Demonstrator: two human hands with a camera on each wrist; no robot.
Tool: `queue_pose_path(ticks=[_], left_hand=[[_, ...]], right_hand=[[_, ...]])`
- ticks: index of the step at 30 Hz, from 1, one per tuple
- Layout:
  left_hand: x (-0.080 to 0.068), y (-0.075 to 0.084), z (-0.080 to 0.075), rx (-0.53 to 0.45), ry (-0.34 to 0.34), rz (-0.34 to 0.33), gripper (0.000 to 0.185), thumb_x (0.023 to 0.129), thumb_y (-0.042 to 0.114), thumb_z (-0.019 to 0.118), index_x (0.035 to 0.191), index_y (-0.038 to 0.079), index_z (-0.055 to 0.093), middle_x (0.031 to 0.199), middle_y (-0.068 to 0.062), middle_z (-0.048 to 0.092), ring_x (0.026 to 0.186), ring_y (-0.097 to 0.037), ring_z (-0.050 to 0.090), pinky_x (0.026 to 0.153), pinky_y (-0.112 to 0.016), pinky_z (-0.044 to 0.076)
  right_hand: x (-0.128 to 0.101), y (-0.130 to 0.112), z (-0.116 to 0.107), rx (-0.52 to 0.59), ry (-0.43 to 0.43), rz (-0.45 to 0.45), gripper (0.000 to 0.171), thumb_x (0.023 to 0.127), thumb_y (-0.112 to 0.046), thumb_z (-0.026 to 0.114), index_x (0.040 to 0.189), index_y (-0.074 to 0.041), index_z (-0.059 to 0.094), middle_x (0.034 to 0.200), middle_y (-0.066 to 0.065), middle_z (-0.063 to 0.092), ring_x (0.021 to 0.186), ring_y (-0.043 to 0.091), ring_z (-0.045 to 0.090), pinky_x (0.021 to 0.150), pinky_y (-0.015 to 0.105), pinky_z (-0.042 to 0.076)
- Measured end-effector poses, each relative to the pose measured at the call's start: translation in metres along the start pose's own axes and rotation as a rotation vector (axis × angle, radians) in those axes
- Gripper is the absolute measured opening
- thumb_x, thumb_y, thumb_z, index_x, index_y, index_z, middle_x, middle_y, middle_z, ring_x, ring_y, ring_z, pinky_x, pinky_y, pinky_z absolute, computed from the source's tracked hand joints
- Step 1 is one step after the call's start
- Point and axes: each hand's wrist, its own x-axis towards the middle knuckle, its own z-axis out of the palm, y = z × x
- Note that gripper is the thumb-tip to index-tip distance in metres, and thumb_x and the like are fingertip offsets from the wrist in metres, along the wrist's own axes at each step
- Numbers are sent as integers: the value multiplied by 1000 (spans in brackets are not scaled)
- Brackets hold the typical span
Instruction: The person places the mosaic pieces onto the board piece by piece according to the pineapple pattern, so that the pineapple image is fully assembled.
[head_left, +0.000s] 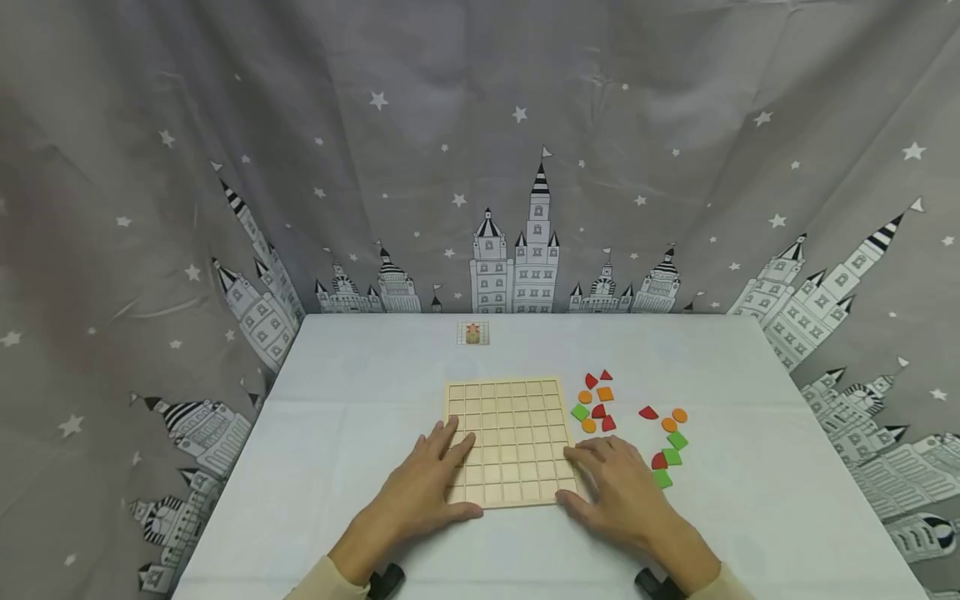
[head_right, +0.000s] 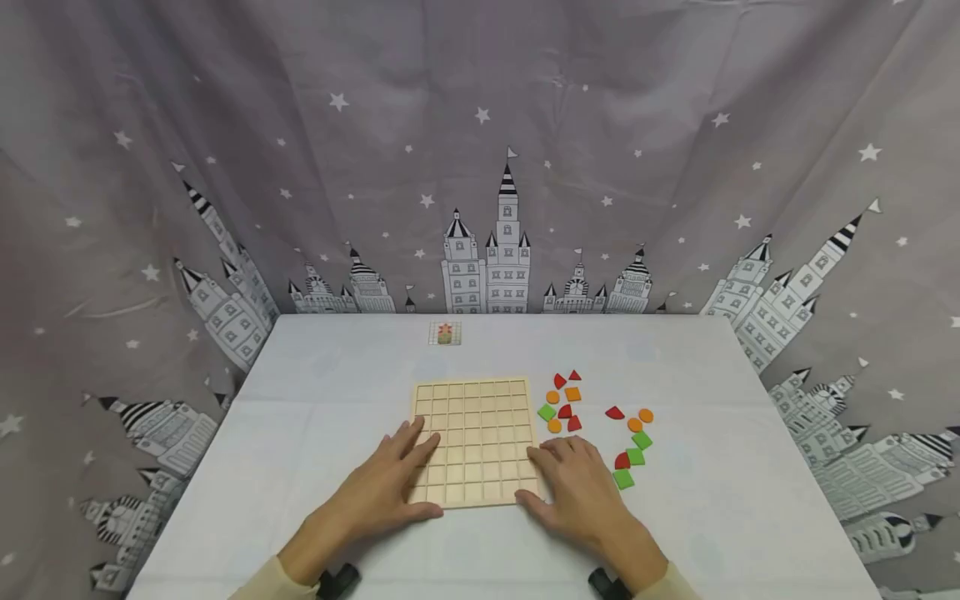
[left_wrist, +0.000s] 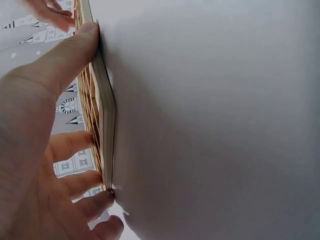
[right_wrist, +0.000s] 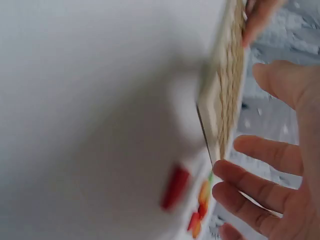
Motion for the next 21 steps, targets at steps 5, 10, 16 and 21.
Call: queue_pose_path(ticks=[5,10,16,21], left_hand=[[3,-2,0,-11,-14,-3,113,90,69,94,177,11,51,193,-24,27,179,-51,29,142,-68,37],[5,-3,-3,-19,-16,8,111,91,66,93,177,11,51,193,-24,27,179,-52,28,142,-68,37],[5,-4,-7,-45,-22,17,109,91,64,95,176,10,52,192,-26,29,179,-53,28,141,-69,36],[6,-6,-6,-62,-28,28,109,90,63,95,176,12,52,192,-25,27,179,-53,28,141,-70,36]], right_hand=[[22,30,-17,96,37,120,47,101,-34,92,139,-9,83,130,12,82,120,36,77,105,59,67],[56,68,-27,138,6,258,42,107,-18,85,147,-5,79,134,21,78,118,40,76,102,60,69],[93,102,-19,193,-79,294,43,111,-12,78,153,-3,75,127,24,76,109,36,74,99,58,70],[109,118,-9,207,-105,304,38,110,-8,75,146,2,78,115,21,75,98,31,69,93,54,67]])
